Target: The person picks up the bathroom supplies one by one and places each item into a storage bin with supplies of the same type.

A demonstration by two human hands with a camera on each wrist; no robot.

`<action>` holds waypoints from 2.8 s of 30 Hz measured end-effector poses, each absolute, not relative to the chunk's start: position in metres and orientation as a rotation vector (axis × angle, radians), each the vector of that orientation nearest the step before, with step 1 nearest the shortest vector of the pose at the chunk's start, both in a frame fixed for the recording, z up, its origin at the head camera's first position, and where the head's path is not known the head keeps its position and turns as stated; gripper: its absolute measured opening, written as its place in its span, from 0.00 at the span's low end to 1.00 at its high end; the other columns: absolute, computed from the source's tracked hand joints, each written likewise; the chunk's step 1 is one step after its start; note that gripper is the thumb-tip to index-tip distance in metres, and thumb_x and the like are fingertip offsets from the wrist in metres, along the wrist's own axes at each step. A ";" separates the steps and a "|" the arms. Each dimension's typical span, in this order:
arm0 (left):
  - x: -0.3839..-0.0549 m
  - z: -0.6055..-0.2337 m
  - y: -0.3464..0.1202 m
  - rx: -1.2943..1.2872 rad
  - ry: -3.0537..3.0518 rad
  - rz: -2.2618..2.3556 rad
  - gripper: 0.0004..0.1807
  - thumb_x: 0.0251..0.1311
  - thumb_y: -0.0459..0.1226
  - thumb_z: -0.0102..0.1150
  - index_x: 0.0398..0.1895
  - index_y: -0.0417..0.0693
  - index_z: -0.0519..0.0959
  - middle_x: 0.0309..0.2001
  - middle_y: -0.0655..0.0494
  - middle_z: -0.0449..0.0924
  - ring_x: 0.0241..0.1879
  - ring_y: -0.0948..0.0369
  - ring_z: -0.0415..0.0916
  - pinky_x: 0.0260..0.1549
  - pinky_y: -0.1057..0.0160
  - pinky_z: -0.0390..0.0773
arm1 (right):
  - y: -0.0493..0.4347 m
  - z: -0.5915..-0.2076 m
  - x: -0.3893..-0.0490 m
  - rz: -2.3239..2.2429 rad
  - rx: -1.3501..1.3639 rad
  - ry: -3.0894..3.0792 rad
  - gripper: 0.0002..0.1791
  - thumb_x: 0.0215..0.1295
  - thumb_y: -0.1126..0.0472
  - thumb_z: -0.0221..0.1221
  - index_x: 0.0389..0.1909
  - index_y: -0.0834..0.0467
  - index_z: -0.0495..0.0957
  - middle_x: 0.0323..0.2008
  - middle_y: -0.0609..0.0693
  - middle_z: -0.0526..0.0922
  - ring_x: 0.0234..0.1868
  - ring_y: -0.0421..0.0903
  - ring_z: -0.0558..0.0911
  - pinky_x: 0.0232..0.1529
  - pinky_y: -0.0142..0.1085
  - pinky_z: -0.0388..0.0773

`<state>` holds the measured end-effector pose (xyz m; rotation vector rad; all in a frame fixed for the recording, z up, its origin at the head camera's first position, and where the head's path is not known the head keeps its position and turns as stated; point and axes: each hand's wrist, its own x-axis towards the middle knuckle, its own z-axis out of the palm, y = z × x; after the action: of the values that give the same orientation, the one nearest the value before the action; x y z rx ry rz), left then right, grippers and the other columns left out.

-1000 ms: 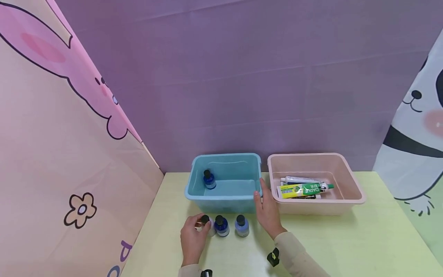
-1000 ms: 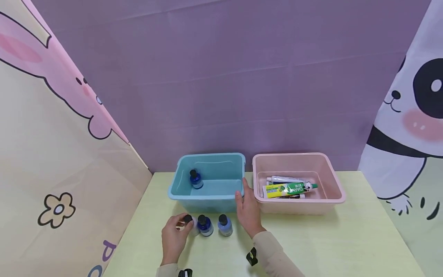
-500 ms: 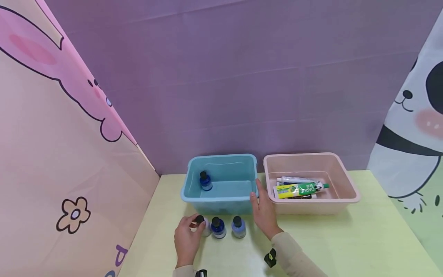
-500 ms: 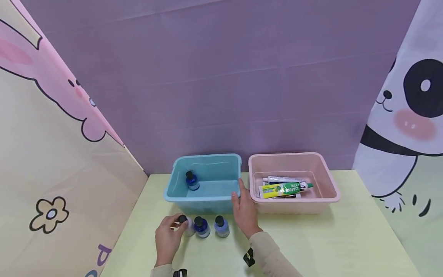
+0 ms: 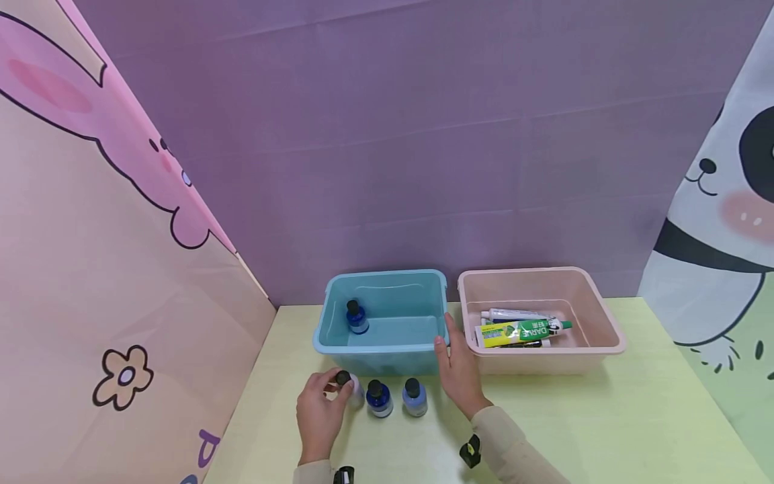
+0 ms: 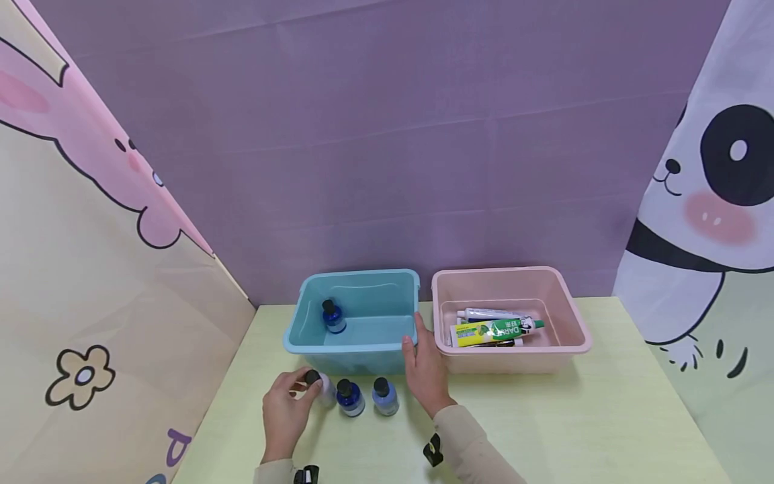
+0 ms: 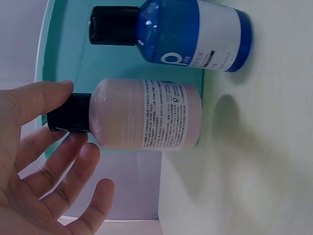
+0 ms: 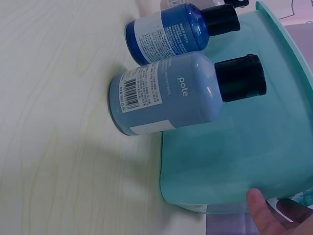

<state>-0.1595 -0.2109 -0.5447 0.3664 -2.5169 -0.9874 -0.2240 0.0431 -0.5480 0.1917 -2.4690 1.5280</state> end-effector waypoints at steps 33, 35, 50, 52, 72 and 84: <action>-0.165 -0.503 -0.220 0.233 -2.500 -0.911 0.16 0.51 0.40 0.80 0.42 0.47 0.88 0.36 0.55 0.85 0.37 0.56 0.82 0.35 0.62 0.74 | 0.044 -0.550 -0.224 1.548 0.198 -2.458 0.33 0.82 0.46 0.45 0.81 0.52 0.54 0.78 0.58 0.62 0.78 0.61 0.64 0.74 0.60 0.63; -0.165 -0.501 -0.221 0.215 -2.493 -0.914 0.16 0.51 0.40 0.80 0.43 0.46 0.88 0.36 0.54 0.85 0.37 0.55 0.82 0.35 0.62 0.74 | 0.043 -0.551 -0.225 1.552 0.192 -2.464 0.33 0.82 0.47 0.45 0.81 0.51 0.53 0.78 0.58 0.62 0.78 0.60 0.64 0.74 0.60 0.63; -0.164 -0.475 -0.224 0.115 -2.496 -0.882 0.15 0.50 0.41 0.80 0.39 0.45 0.87 0.34 0.54 0.86 0.35 0.57 0.81 0.35 0.60 0.76 | 0.043 -0.551 -0.225 1.576 0.178 -2.479 0.33 0.82 0.47 0.47 0.82 0.48 0.52 0.77 0.59 0.64 0.76 0.62 0.67 0.71 0.63 0.66; -0.164 -0.472 -0.224 0.095 -2.491 -0.880 0.15 0.50 0.41 0.81 0.38 0.45 0.87 0.33 0.54 0.85 0.35 0.57 0.81 0.34 0.61 0.75 | 0.043 -0.551 -0.224 1.577 0.178 -2.481 0.33 0.82 0.46 0.47 0.82 0.48 0.52 0.77 0.59 0.64 0.76 0.62 0.67 0.71 0.63 0.66; -0.172 -0.445 -0.221 0.027 -2.453 -0.910 0.15 0.50 0.41 0.81 0.38 0.47 0.87 0.33 0.54 0.86 0.35 0.58 0.80 0.31 0.64 0.73 | 0.044 -0.547 -0.223 1.534 0.158 -2.526 0.33 0.82 0.45 0.45 0.82 0.48 0.51 0.78 0.59 0.63 0.76 0.63 0.66 0.72 0.62 0.65; -0.178 -0.437 -0.217 0.014 -2.419 -0.962 0.14 0.52 0.42 0.79 0.40 0.47 0.87 0.35 0.54 0.86 0.37 0.56 0.81 0.33 0.63 0.72 | 0.042 -0.546 -0.223 1.572 0.141 -2.519 0.33 0.82 0.45 0.45 0.82 0.47 0.51 0.78 0.58 0.62 0.77 0.62 0.64 0.72 0.62 0.64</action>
<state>-0.1781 -0.2173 -0.4367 0.0144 -2.4195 -0.9617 -0.2226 0.0425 -0.5462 0.1409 -2.5185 1.5718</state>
